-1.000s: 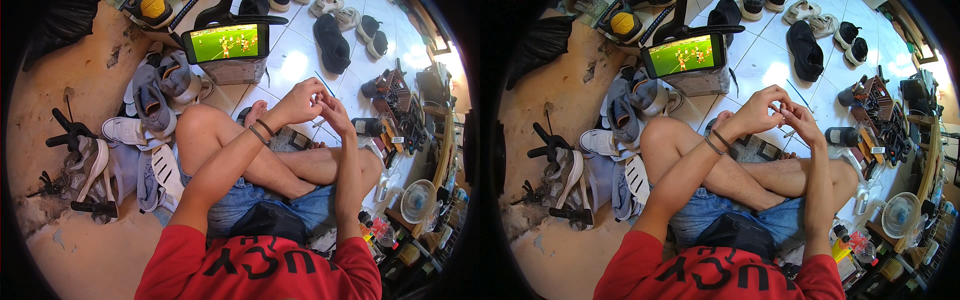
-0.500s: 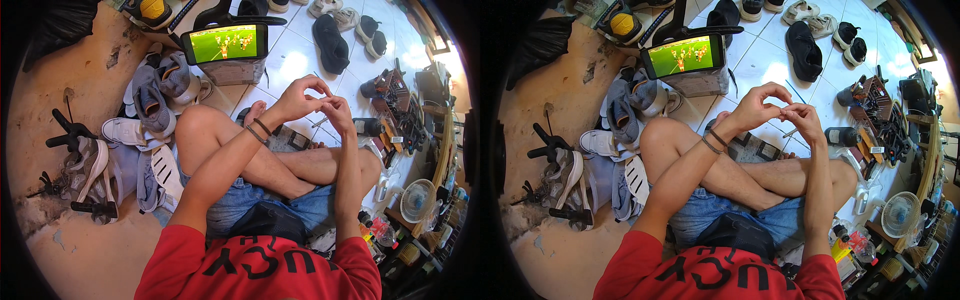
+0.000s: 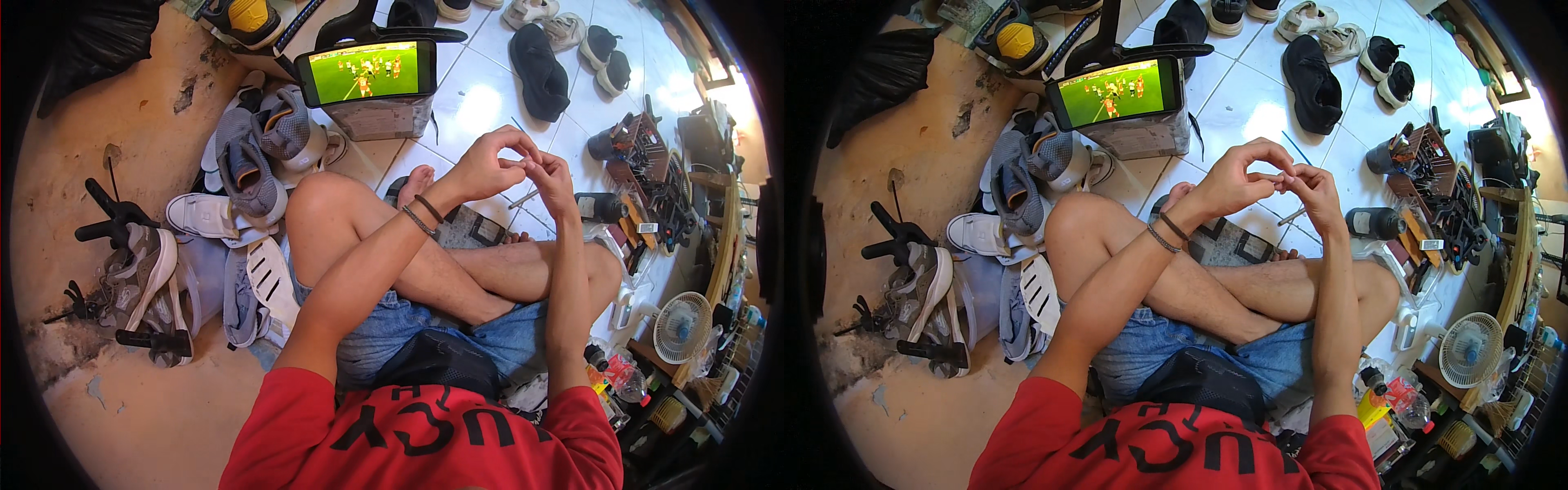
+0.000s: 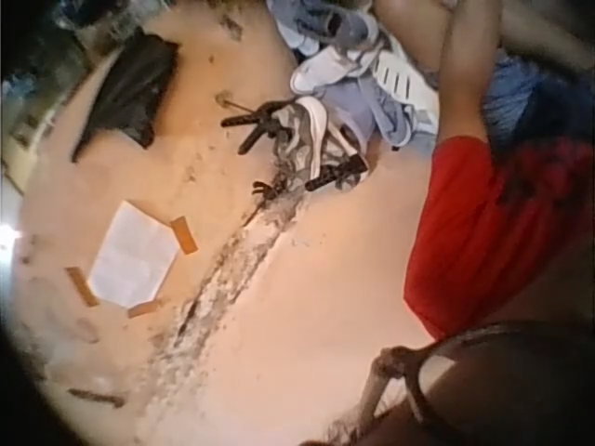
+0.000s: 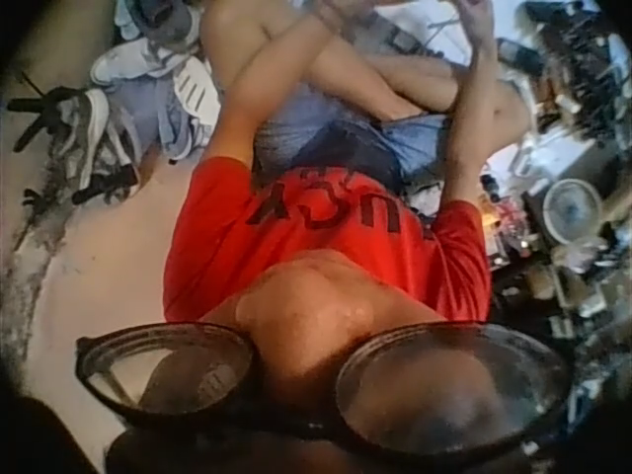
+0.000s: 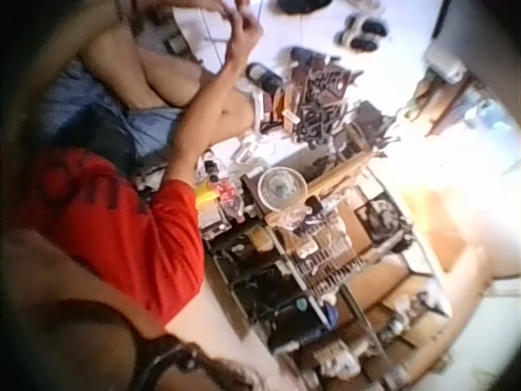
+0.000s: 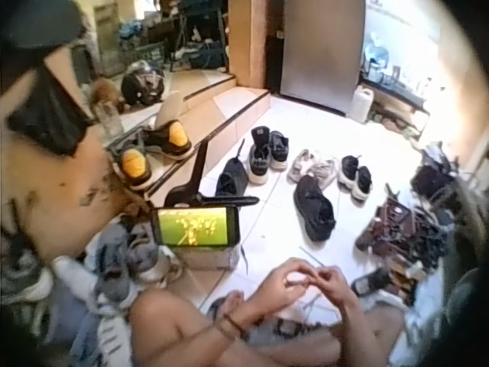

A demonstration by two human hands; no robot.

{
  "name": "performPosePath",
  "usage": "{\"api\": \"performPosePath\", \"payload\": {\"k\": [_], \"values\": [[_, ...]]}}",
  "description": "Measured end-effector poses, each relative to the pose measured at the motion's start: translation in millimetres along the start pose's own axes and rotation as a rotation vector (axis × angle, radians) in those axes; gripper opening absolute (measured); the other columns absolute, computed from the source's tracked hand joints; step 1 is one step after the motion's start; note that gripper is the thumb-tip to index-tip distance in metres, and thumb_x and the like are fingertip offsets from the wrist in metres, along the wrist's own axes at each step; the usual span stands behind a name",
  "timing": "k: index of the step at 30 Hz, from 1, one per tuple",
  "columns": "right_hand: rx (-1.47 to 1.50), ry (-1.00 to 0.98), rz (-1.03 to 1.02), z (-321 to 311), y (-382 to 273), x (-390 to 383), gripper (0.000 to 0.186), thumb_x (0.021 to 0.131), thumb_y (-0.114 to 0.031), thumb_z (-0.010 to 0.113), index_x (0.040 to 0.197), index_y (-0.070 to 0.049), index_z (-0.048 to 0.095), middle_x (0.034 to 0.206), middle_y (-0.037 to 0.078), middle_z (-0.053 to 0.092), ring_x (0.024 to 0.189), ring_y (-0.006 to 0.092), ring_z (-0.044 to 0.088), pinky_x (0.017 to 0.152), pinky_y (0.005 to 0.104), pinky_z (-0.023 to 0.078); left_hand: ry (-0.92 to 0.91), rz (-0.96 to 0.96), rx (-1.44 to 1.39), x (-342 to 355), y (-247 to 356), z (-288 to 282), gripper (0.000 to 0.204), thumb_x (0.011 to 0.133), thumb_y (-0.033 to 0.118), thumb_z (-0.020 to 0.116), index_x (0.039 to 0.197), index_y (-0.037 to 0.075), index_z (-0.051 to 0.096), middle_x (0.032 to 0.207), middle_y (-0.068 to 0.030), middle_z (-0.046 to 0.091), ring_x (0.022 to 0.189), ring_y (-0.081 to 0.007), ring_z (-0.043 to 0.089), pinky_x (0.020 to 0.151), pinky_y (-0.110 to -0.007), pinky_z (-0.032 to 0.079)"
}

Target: Repairing a black sneaker by applying adhesive to the sole and using a lighter to heat set the bond.

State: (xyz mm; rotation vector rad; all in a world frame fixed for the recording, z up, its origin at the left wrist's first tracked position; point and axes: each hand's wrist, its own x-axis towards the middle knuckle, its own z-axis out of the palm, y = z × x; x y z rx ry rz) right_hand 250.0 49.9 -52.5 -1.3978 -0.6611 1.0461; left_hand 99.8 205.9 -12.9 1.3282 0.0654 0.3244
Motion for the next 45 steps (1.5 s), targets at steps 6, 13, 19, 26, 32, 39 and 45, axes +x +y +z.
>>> {"api": "performPosePath", "payload": {"k": [6, 13, 19, 26, 32, 39, 45], "values": [[0.020, -0.010, -0.012, 2.6, 0.1, 0.2, 0.023, 0.093, -0.017, 0.070, 0.101, 0.004, 0.068, 0.090, 0.008, 0.072, 0.084, 0.0130, 0.067, 0.084, 0.0281, 0.052, -0.003, 0.024, 0.041, 1.0, -3.3, -0.7, 0.017, 0.084, -0.006, 0.060, 0.098, 0.000, 0.067, 0.110, -0.0067, 0.060, 0.106, -0.0144, 0.061, 0.083, -0.029, 0.057], [-0.050, -0.014, -0.003, 0.5, 5.4, -0.8, 0.030, 0.095, -0.023, 0.066, 0.108, 0.004, 0.067, 0.088, 0.005, 0.070, 0.082, 0.0114, 0.063, 0.079, 0.0269, 0.050, -0.020, -0.001, -0.037, 3.1, -7.0, 3.7, 0.018, 0.085, -0.006, 0.061, 0.101, -0.001, 0.066, 0.110, -0.0066, 0.062, 0.105, -0.0149, 0.062, 0.083, -0.030, 0.057], [-0.404, 0.182, -0.115, -20.1, 13.7, 33.8, 0.029, 0.094, -0.024, 0.067, 0.114, -0.003, 0.064, 0.105, 0.009, 0.068, 0.093, 0.0172, 0.064, 0.082, 0.0319, 0.052, -0.075, -0.052, -0.070, 0.4, -5.4, -0.9, 0.040, 0.076, -0.012, 0.049, 0.113, -0.001, 0.062, 0.117, -0.0077, 0.061, 0.115, -0.0187, 0.060, 0.105, -0.038, 0.050], [-1.453, 0.810, -0.364, -87.5, 10.1, 116.9, 0.053, 0.077, -0.028, 0.083, 0.124, -0.013, 0.062, 0.116, 0.017, 0.067, 0.104, 0.0305, 0.067, 0.082, 0.0387, 0.057, -0.260, -0.133, 0.115, -5.1, -2.9, -3.5, 0.041, 0.076, -0.007, 0.050, 0.114, 0.002, 0.063, 0.119, -0.0070, 0.062, 0.119, -0.0180, 0.058, 0.112, -0.038, 0.042], [-1.000, 0.480, 0.160, -114.1, -46.2, 97.4, 0.063, 0.073, -0.028, 0.086, 0.129, -0.010, 0.061, 0.091, 0.015, 0.073, 0.073, 0.0244, 0.073, 0.054, 0.0360, 0.059, -0.300, -0.211, 0.248, -4.8, 0.4, 1.2, 0.041, 0.078, -0.002, 0.053, 0.118, 0.004, 0.063, 0.121, -0.0051, 0.063, 0.112, -0.0191, 0.061, 0.094, -0.031, 0.052], [-1.006, 0.448, -0.285, -33.7, -79.5, -58.9, 0.059, 0.072, -0.044, 0.086, 0.110, -0.003, 0.068, 0.081, 0.012, 0.070, 0.070, 0.0203, 0.068, 0.066, 0.0324, 0.052, -0.089, -0.324, 0.284, -29.0, 5.1, -27.4, 0.053, 0.094, 0.030, 0.060, 0.140, 0.009, 0.045, 0.125, -0.0098, 0.059, 0.100, -0.0193, 0.059, 0.082, -0.035, 0.056], [-0.560, 0.533, -0.235, 47.4, -55.3, -243.3, 0.035, 0.073, -0.013, 0.087, 0.102, -0.004, 0.069, 0.078, 0.001, 0.070, 0.069, 0.0079, 0.066, 0.059, 0.0237, 0.049, 0.019, -0.181, -0.320, -22.2, 26.8, 2.0, 0.085, 0.094, 0.066, 0.052, 0.158, 0.025, 0.013, 0.142, -0.0216, 0.042, 0.118, -0.0363, 0.056, 0.093, -0.055, 0.054]]}}
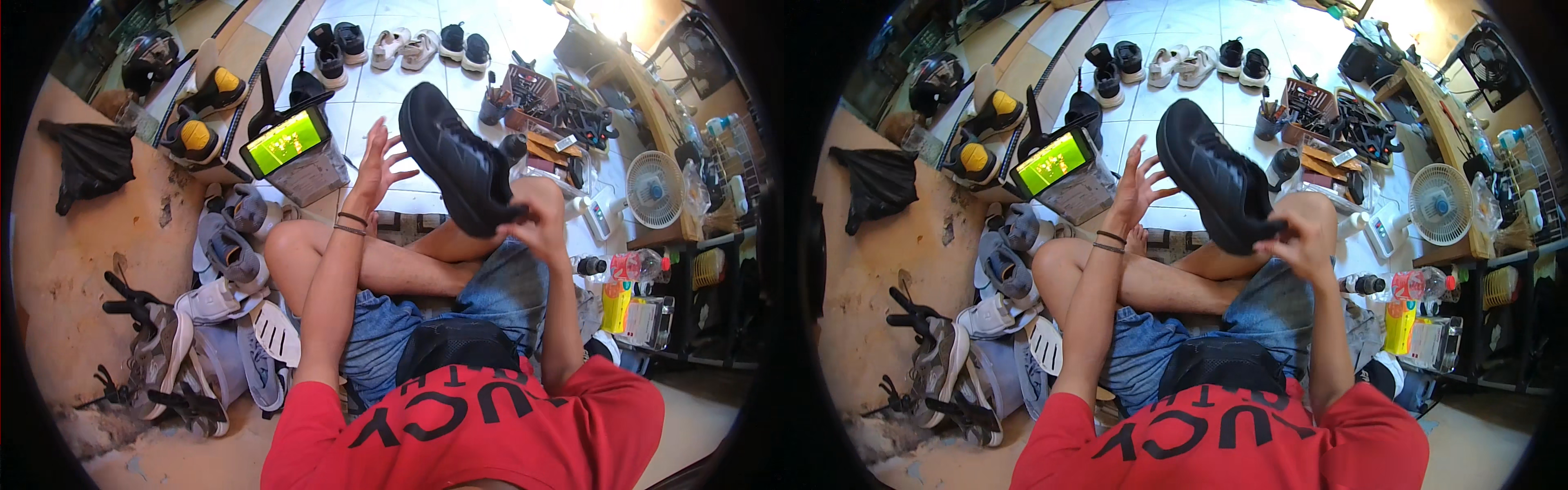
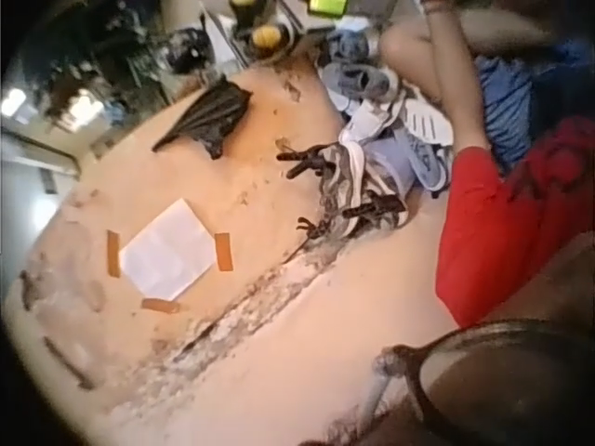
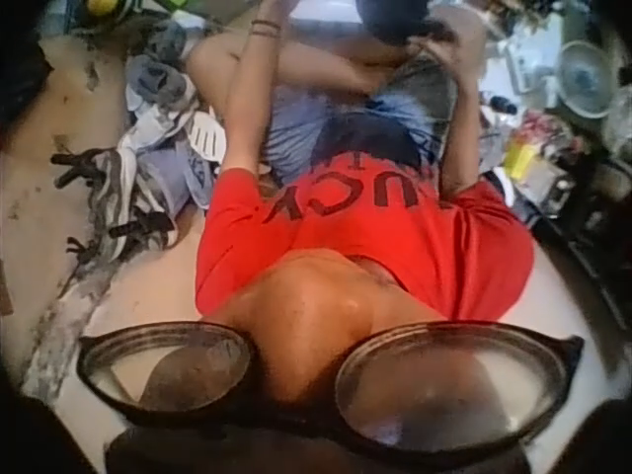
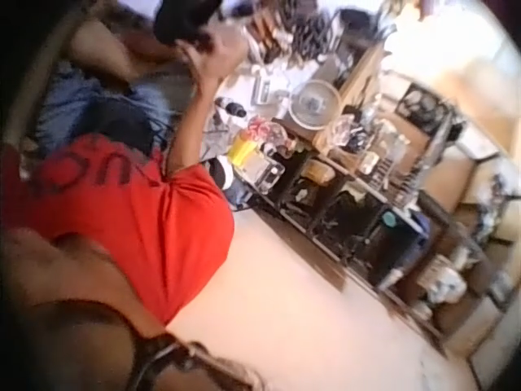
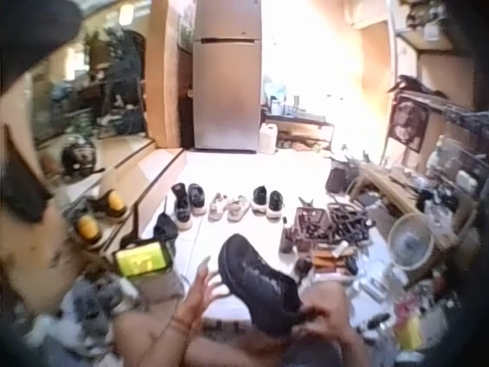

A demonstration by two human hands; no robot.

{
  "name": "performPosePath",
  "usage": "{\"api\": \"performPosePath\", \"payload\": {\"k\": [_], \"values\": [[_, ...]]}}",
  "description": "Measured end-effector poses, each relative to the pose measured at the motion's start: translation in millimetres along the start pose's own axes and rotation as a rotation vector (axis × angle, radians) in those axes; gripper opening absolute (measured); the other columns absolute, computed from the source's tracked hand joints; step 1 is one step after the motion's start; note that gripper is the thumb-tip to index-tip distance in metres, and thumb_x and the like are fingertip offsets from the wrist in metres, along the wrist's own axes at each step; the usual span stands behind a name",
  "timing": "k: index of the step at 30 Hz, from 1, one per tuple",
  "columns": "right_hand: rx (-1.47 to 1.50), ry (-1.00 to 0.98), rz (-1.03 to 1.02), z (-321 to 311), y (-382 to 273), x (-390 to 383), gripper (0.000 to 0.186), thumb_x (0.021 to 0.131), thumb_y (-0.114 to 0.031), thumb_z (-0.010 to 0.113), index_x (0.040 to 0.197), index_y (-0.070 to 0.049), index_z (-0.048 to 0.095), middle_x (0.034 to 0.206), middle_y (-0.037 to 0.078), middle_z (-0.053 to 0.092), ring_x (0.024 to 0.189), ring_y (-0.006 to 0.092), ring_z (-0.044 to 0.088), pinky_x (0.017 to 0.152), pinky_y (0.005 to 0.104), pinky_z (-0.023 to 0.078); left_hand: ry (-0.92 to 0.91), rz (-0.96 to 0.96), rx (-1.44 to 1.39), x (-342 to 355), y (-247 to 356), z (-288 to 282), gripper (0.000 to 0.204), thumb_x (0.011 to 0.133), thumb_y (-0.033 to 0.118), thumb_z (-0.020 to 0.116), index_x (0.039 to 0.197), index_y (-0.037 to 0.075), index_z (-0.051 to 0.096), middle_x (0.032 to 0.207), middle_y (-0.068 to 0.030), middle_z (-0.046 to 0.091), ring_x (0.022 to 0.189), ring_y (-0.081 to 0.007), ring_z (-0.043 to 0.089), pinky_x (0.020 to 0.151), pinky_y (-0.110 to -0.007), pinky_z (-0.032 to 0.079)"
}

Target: Repairing a black sneaker by applying adhesive to the sole and using a lighter to heat set the bond.

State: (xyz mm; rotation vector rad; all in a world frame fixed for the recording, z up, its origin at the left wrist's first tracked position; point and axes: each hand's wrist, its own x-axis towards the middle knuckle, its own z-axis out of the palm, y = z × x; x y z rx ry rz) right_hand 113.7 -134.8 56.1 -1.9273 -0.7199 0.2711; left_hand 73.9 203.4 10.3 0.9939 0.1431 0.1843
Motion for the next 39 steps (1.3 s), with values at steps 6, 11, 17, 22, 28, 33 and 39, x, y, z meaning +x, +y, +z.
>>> {"api": "performPosePath", "payload": {"k": [6, 11, 17, 22, 28, 33, 39], "values": [[-0.056, -0.169, -0.158, 45.7, -45.8, -54.7, 0.030, 0.076, -0.012, 0.085, 0.100, -0.003, 0.069, 0.084, 0.007, 0.072, 0.069, 0.0145, 0.068, 0.063, 0.0258, 0.052, 0.028, -0.022, 0.215, -34.5, 26.1, 22.6, 0.056, 0.088, 0.025, 0.075, 0.133, 0.003, 0.049, 0.110, -0.0070, 0.064, 0.096, -0.0124, 0.064, 0.085, -0.026, 0.054], [0.160, -0.350, -0.093, 44.0, -65.0, -63.7, 0.018, 0.083, -0.014, 0.079, 0.094, -0.003, 0.070, 0.079, 0.007, 0.072, 0.070, 0.0140, 0.070, 0.064, 0.0245, 0.052, 0.077, -0.118, 0.326, -56.8, 36.0, 13.5, 0.051, 0.086, 0.025, 0.076, 0.127, 0.001, 0.057, 0.108, -0.0075, 0.068, 0.093, -0.0126, 0.065, 0.086, -0.025, 0.052], [0.259, -0.256, 0.170, -48.5, 24.8, -99.6, 0.044, 0.089, -0.020, 0.073, 0.055, -0.003, 0.053, 0.052, 0.005, 0.060, 0.046, 0.0097, 0.056, 0.044, 0.0247, 0.042, -0.301, -0.154, 0.317, -71.2, 62.0, 10.3, 0.048, 0.084, 0.017, 0.073, 0.127, 0.001, 0.058, 0.113, -0.0054, 0.065, 0.102, -0.0112, 0.060, 0.091, -0.025, 0.048], [0.254, -0.265, 0.446, -68.6, 49.2, -136.3, 0.042, 0.090, -0.016, 0.071, 0.054, -0.005, 0.052, 0.050, 0.005, 0.058, 0.040, 0.0098, 0.053, 0.039, 0.0242, 0.038, -0.230, -0.145, 0.242, -129.0, 70.8, 8.3, 0.062, 0.081, 0.009, 0.070, 0.138, -0.003, 0.049, 0.131, -0.0097, 0.060, 0.122, -0.0187, 0.055, 0.108, -0.033, 0.039], [-0.137, -0.315, 0.758, -51.4, 47.8, -95.3, 0.082, 0.100, -0.061, 0.046, 0.040, -0.005, 0.047, 0.034, 0.004, 0.041, 0.026, 0.0147, 0.043, 0.029, 0.0270, 0.032, -0.046, -0.072, 0.228, -173.7, 59.6, 11.1, 0.061, 0.082, 0.007, 0.069, 0.138, -0.003, 0.048, 0.141, -0.0127, 0.051, 0.133, -0.0206, 0.047, 0.115, -0.033, 0.031], [-0.155, -0.229, 0.821, -45.6, 49.6, -60.1, 0.089, 0.098, -0.068, 0.041, 0.039, -0.002, 0.045, 0.034, 0.007, 0.041, 0.026, 0.0180, 0.046, 0.028, 0.0280, 0.036, 0.128, -0.017, 0.057, -179.7, 46.6, 13.6, 0.060, 0.083, 0.005, 0.063, 0.140, -0.004, 0.047, 0.138, -0.0130, 0.055, 0.129, -0.0219, 0.051, 0.113, -0.033, 0.033], [-0.153, 0.172, 0.833, -23.3, 46.0, -63.6, 0.088, 0.097, -0.067, 0.045, 0.038, -0.002, 0.044, 0.036, 0.008, 0.044, 0.026, 0.0192, 0.047, 0.026, 0.0300, 0.037, 0.388, 0.067, -0.102, -152.7, 25.9, 33.2, 0.055, 0.090, 0.013, 0.052, 0.142, -0.005, 0.046, 0.136, -0.0148, 0.058, 0.125, -0.0236, 0.056, 0.110, -0.033, 0.040]]}}
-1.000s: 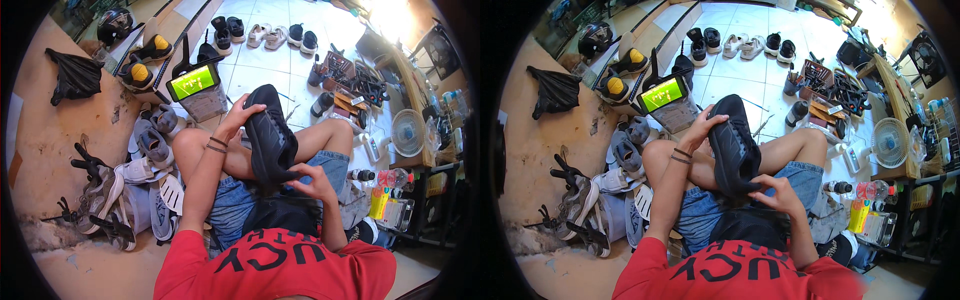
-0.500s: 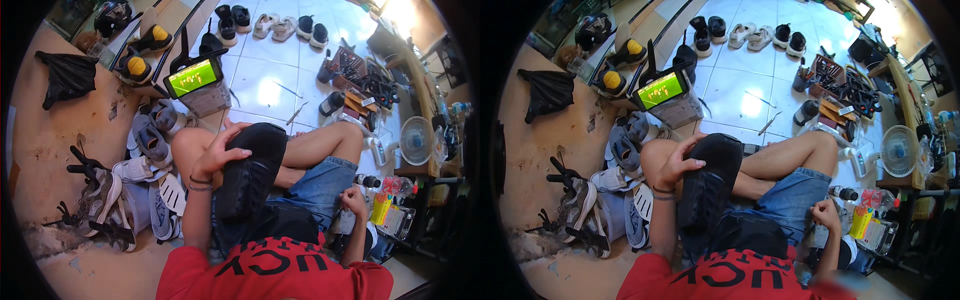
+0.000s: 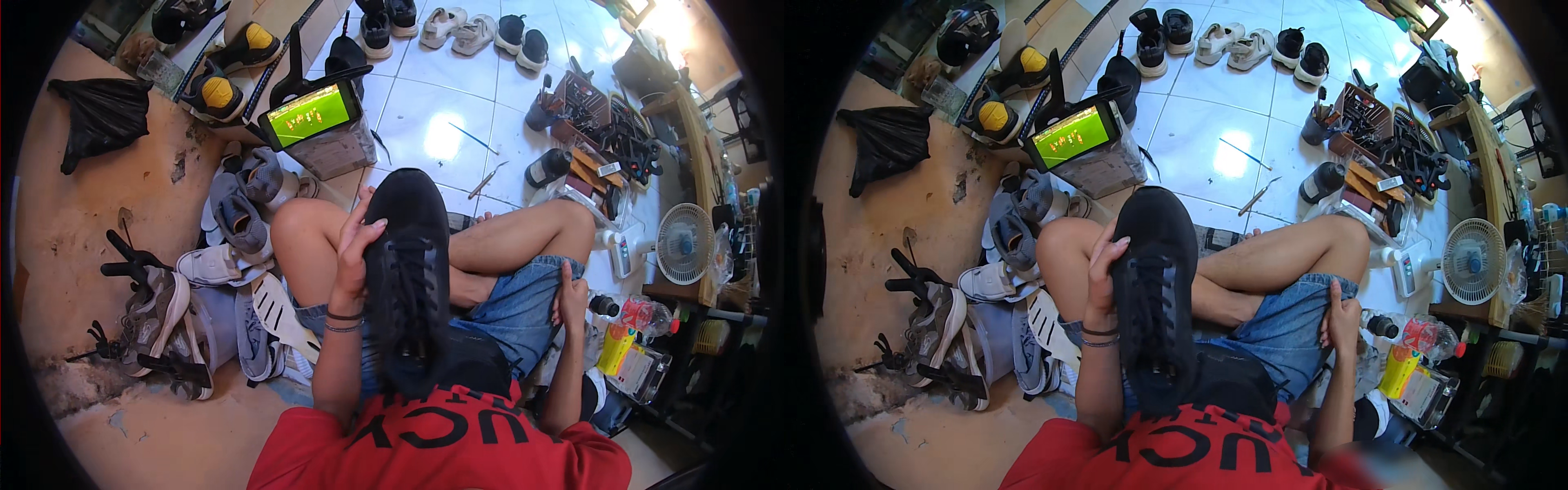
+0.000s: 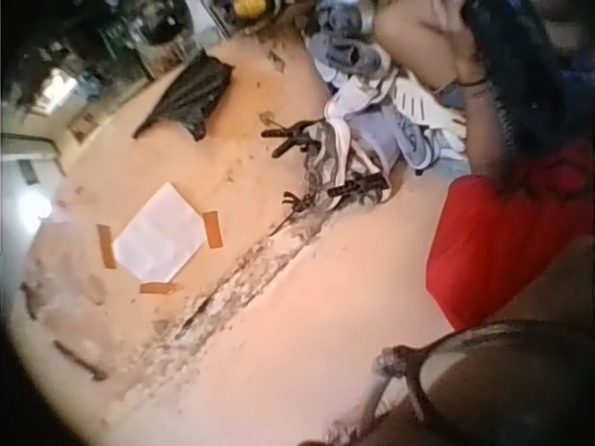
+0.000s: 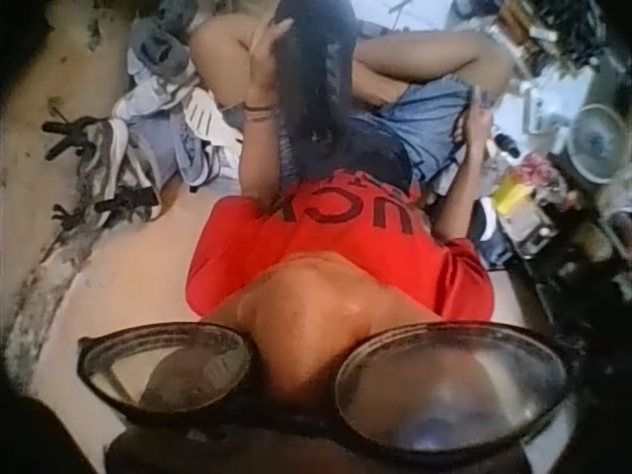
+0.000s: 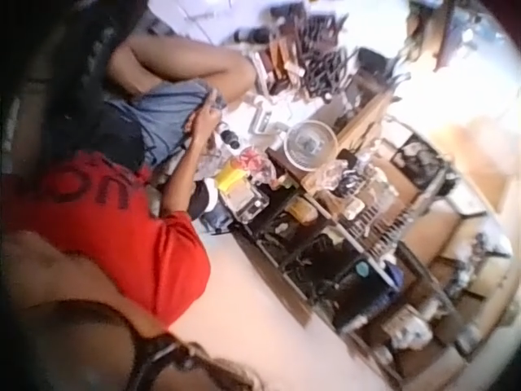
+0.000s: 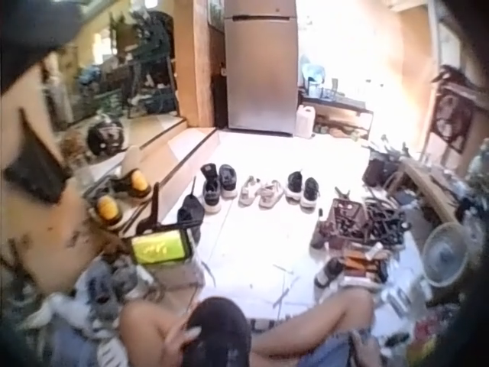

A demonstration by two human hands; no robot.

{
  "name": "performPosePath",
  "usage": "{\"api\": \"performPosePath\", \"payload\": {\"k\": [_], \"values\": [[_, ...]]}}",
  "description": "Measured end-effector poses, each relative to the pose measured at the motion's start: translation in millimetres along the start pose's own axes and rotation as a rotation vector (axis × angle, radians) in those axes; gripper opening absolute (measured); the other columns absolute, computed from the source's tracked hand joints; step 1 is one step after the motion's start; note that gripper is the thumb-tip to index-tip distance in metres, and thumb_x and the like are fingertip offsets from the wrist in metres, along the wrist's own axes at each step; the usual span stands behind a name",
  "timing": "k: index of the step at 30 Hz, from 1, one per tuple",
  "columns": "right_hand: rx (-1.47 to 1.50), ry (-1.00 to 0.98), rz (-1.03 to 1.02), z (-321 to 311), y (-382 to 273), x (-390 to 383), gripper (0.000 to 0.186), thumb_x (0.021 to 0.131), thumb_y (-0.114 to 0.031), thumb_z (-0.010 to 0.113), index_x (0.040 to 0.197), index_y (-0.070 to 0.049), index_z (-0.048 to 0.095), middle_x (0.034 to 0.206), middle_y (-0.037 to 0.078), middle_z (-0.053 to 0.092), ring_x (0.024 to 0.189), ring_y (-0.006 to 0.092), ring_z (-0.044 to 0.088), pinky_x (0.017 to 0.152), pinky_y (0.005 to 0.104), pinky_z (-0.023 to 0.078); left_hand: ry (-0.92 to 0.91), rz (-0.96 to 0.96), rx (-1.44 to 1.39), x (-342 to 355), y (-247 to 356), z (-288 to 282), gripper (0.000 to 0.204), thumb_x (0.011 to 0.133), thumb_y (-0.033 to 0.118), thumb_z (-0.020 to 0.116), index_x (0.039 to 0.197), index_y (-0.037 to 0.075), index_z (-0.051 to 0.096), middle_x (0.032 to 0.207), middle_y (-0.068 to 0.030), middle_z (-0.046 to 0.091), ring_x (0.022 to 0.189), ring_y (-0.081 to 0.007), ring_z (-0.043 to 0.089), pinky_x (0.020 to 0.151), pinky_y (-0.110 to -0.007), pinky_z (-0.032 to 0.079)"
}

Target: Repairing a black sneaker by applying adhesive to the sole and using a lighter to heat set the bond.

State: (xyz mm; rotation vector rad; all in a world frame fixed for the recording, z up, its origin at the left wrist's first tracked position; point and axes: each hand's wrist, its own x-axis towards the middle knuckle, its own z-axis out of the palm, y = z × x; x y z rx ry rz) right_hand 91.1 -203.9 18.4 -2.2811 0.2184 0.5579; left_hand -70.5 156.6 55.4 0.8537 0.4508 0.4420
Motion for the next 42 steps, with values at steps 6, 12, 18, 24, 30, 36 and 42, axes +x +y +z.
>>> {"api": "performPosePath", "payload": {"k": [6, 12, 18, 24, 30, 36, 42], "values": [[0.406, -0.291, -0.323, 4.1, -28.6, -0.4, 0.061, 0.101, -0.053, 0.052, 0.077, 0.003, 0.062, 0.066, 0.012, 0.063, 0.052, 0.0139, 0.061, 0.047, 0.0249, 0.047, 0.097, 0.172, -0.059, -10.3, -30.6, 50.9, 0.046, 0.094, 0.007, 0.051, 0.139, -0.005, 0.045, 0.145, -0.0113, 0.047, 0.129, -0.0197, 0.049, 0.111, -0.032, 0.036], [0.642, -1.017, -0.686, 45.8, -128.8, -17.1, 0.068, 0.101, -0.053, 0.049, 0.141, 0.002, 0.045, 0.126, 0.012, 0.059, 0.115, 0.0181, 0.056, 0.099, 0.0295, 0.044, -0.073, 0.190, 0.145, -56.6, -62.9, 85.0, 0.063, 0.091, 0.006, 0.059, 0.145, -0.002, 0.029, 0.139, -0.0151, 0.045, 0.129, -0.0218, 0.045, 0.111, -0.035, 0.035], [0.363, -1.028, -0.717, 40.6, -120.4, -25.2, 0.056, 0.101, -0.036, 0.058, 0.139, 0.004, 0.046, 0.131, 0.011, 0.055, 0.123, 0.0181, 0.050, 0.106, 0.0314, 0.038, -0.080, 0.101, 0.213, -77.9, -51.5, 76.9, 0.064, 0.091, 0.009, 0.057, 0.146, -0.004, 0.028, 0.141, -0.0183, 0.046, 0.132, -0.0252, 0.046, 0.114, -0.038, 0.033], [0.311, -0.959, -0.703, 25.5, -125.9, -43.9, 0.055, 0.100, -0.037, 0.058, 0.135, 0.004, 0.050, 0.124, 0.015, 0.062, 0.118, 0.0194, 0.056, 0.104, 0.0333, 0.042, -0.138, 0.230, 0.358, -62.2, -33.6, 77.7, 0.052, 0.094, 0.019, 0.054, 0.139, -0.004, 0.043, 0.141, -0.0187, 0.050, 0.128, -0.0225, 0.051, 0.110, -0.035, 0.038], [0.290, -1.048, -0.678, 22.6, -124.6, -46.4, 0.072, 0.098, -0.053, 0.054, 0.138, 0.006, 0.045, 0.131, 0.017, 0.058, 0.124, 0.0218, 0.053, 0.107, 0.0336, 0.038, -0.206, 0.376, 0.517, -56.8, -31.5, 85.5, 0.047, 0.089, 0.004, 0.071, 0.131, -0.005, 0.053, 0.122, -0.0148, 0.063, 0.115, -0.0210, 0.061, 0.101, -0.031, 0.046], [0.288, -1.015, -0.711, 33.3, -112.6, -43.2, 0.055, 0.101, -0.040, 0.055, 0.134, 0.003, 0.050, 0.118, 0.019, 0.066, 0.112, 0.0242, 0.062, 0.098, 0.0362, 0.046, -0.207, 0.462, 0.718, -57.7, -25.2, 75.0, 0.048, 0.083, 0.004, 0.077, 0.126, -0.006, 0.059, 0.123, -0.0147, 0.062, 0.116, -0.0225, 0.060, 0.102, -0.034, 0.047], [0.289, -1.068, -0.669, 29.5, -108.6, -46.5, 0.056, 0.100, -0.041, 0.056, 0.135, 0.003, 0.049, 0.112, 0.018, 0.068, 0.106, 0.0227, 0.065, 0.094, 0.0349, 0.048, -0.096, 0.412, 0.901, -70.7, -12.5, 84.5, 0.045, 0.075, 0.009, 0.086, 0.115, -0.002, 0.069, 0.101, -0.0153, 0.068, 0.084, -0.0220, 0.069, 0.076, -0.030, 0.056]]}}
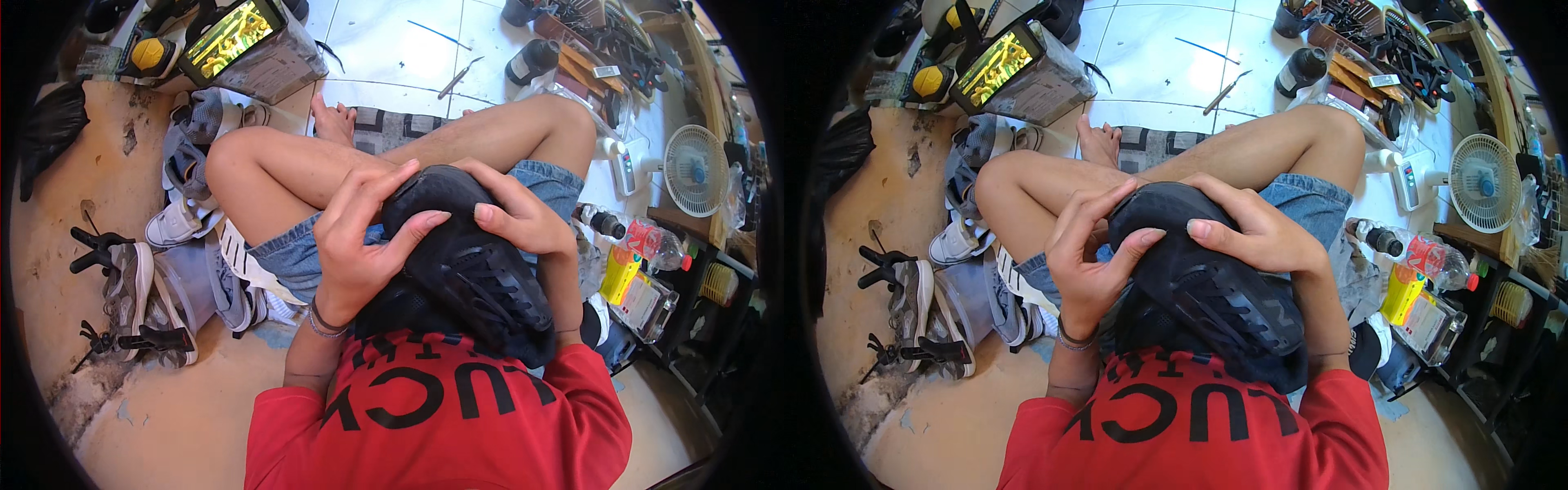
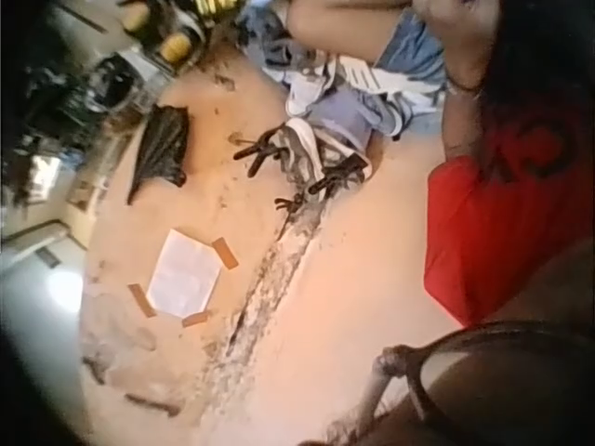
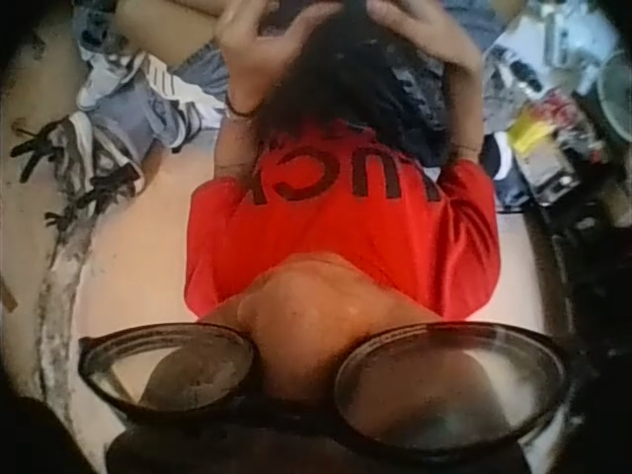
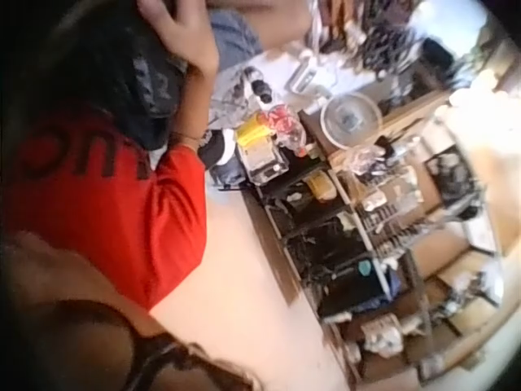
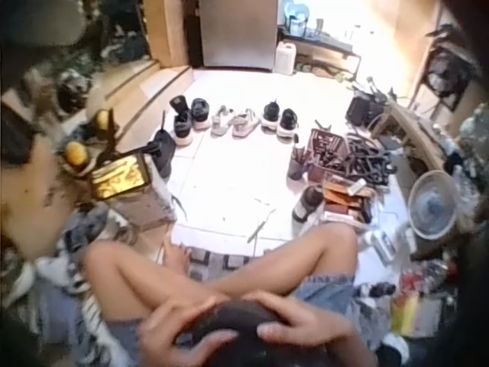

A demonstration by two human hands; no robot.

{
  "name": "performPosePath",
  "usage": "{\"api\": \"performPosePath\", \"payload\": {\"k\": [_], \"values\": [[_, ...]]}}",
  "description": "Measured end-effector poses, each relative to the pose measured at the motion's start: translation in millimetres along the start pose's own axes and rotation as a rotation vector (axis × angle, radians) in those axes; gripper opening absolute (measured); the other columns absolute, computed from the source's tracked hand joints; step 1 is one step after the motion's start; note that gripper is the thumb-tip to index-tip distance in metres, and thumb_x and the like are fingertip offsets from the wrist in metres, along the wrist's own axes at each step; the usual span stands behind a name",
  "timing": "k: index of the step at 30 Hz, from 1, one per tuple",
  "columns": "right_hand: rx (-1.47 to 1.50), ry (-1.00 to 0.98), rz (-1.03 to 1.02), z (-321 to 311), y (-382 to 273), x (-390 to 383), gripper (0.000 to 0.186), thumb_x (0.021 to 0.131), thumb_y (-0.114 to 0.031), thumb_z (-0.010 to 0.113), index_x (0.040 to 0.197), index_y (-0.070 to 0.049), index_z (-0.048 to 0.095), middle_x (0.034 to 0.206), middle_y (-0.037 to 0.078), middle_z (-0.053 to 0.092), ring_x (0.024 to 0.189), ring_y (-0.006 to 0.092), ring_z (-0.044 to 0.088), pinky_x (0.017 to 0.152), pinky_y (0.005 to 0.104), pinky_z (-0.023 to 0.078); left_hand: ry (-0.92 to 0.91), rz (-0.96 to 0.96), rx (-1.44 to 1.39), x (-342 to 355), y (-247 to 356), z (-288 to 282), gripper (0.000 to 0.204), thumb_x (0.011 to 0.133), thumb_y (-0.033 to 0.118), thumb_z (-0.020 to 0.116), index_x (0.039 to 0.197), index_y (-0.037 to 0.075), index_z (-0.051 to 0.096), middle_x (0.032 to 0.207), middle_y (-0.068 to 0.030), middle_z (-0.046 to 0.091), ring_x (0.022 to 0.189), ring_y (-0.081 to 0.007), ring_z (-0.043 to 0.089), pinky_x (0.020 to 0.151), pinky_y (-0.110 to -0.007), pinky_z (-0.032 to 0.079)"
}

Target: Repairing a black sneaker by applying adhesive to the sole and using a lighter to heat set the bond.

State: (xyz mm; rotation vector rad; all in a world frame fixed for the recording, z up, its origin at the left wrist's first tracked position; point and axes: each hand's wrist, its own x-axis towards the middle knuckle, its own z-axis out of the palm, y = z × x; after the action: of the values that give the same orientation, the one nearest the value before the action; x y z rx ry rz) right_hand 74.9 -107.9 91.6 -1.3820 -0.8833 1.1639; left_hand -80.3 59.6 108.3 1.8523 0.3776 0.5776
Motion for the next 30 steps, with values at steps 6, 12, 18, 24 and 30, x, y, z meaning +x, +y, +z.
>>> {"api": "performPosePath", "payload": {"k": [6, 12, 18, 24, 30], "values": [[-0.016, -0.006, -0.064, -0.8, 4.0, -1.8, 0.060, 0.098, -0.042, 0.058, 0.137, 0.002, 0.047, 0.116, 0.017, 0.066, 0.107, 0.0236, 0.065, 0.095, 0.0349, 0.048, 0.066, 0.108, 0.108, -3.3, -0.6, 4.6, 0.041, 0.075, 0.009, 0.086, 0.112, -0.002, 0.071, 0.091, -0.0143, 0.068, 0.077, -0.0223, 0.067, 0.069, -0.031, 0.055], [-0.138, 0.160, -0.049, -19.0, 3.8, -2.6, 0.051, 0.101, -0.034, 0.057, 0.138, -0.001, 0.049, 0.111, 0.013, 0.067, 0.106, 0.0191, 0.063, 0.090, 0.0317, 0.050, 0.173, 0.031, 0.323, 10.1, -8.8, 1.4, 0.034, 0.079, 0.010, 0.083, 0.110, 0.001, 0.072, 0.089, -0.0060, 0.068, 0.073, -0.0138, 0.062, 0.062, -0.025, 0.049], [-0.394, 0.509, -0.208, -38.0, 19.7, -31.7, 0.027, 0.091, -0.016, 0.070, 0.114, -0.002, 0.068, 0.106, 0.008, 0.067, 0.095, 0.0182, 0.063, 0.083, 0.0305, 0.050, 0.328, -0.075, 0.115, 34.4, -95.3, -15.6, 0.023, 0.090, 0.011, 0.075, 0.108, -0.002, 0.071, 0.095, -0.0070, 0.069, 0.081, -0.0122, 0.062, 0.072, -0.025, 0.050], [-0.811, 0.477, -0.225, -15.9, 28.7, -24.8, 0.024, 0.079, -0.012, 0.078, 0.103, -0.012, 0.073, 0.094, 0.008, 0.059, 0.091, 0.0262, 0.056, 0.077, 0.0338, 0.049, 0.235, -0.147, 0.116, 31.0, -134.7, -21.7, 0.024, 0.092, 0.017, 0.074, 0.105, -0.003, 0.071, 0.093, -0.0076, 0.070, 0.074, -0.0105, 0.061, 0.064, -0.025, 0.050], [-0.819, 0.339, -0.283, -5.2, 15.6, 13.7, 0.028, 0.081, -0.025, 0.078, 0.103, -0.009, 0.070, 0.098, 0.010, 0.057, 0.093, 0.0295, 0.060, 0.080, 0.0395, 0.050, 0.203, -0.162, 0.093, 40.2, -135.6, -18.1, 0.027, 0.092, 0.019, 0.074, 0.107, -0.002, 0.069, 0.087, -0.0095, 0.071, 0.069, -0.0123, 0.063, 0.059, -0.025, 0.050]]}}
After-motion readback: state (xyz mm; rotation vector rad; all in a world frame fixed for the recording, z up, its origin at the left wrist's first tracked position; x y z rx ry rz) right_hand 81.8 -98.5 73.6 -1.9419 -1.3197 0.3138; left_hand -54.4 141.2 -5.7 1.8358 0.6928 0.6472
